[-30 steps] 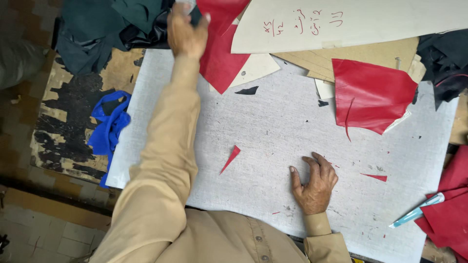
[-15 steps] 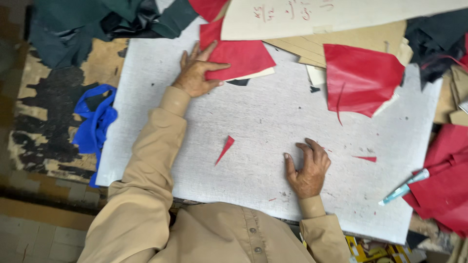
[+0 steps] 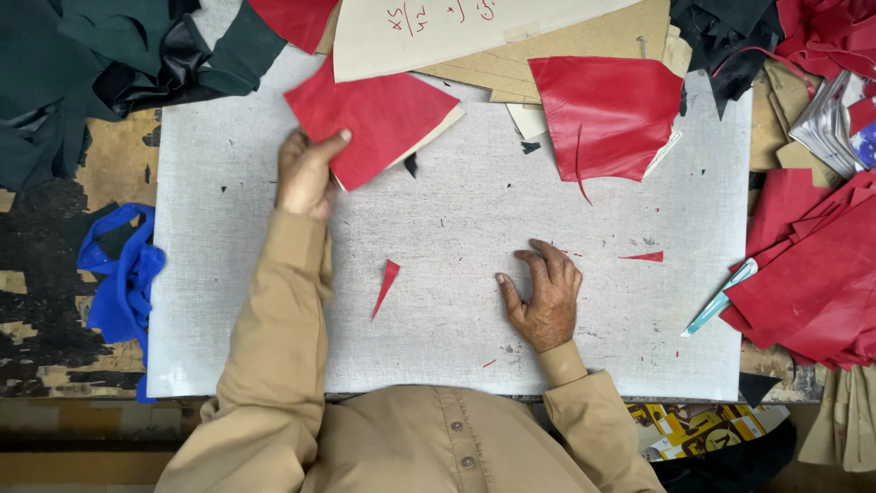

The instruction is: The person folds and stacks red leather pieces on the worktable, then unfolds and aligns long black leather strips flat on the table. They place a cardboard template alongside a strip and mark it with a pen, then continue arranging the strips.

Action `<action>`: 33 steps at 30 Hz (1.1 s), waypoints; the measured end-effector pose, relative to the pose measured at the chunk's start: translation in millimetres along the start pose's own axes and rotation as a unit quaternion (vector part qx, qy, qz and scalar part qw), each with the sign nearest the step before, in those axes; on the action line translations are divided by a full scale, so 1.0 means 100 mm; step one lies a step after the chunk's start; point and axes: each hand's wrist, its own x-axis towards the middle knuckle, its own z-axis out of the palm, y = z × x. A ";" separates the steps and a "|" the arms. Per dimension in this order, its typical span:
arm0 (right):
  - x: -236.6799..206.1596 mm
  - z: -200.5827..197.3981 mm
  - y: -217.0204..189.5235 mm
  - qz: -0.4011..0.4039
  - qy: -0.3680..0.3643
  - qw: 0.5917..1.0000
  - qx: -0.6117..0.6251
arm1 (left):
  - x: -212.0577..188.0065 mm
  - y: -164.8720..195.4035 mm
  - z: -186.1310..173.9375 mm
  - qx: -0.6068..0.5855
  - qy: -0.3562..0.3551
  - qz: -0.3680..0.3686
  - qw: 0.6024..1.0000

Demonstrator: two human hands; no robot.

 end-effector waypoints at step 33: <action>-0.02 0.04 0.05 -0.029 0.008 0.999 -0.013 | -2.09 -0.73 -0.05 0.502 -0.474 0.023 0.723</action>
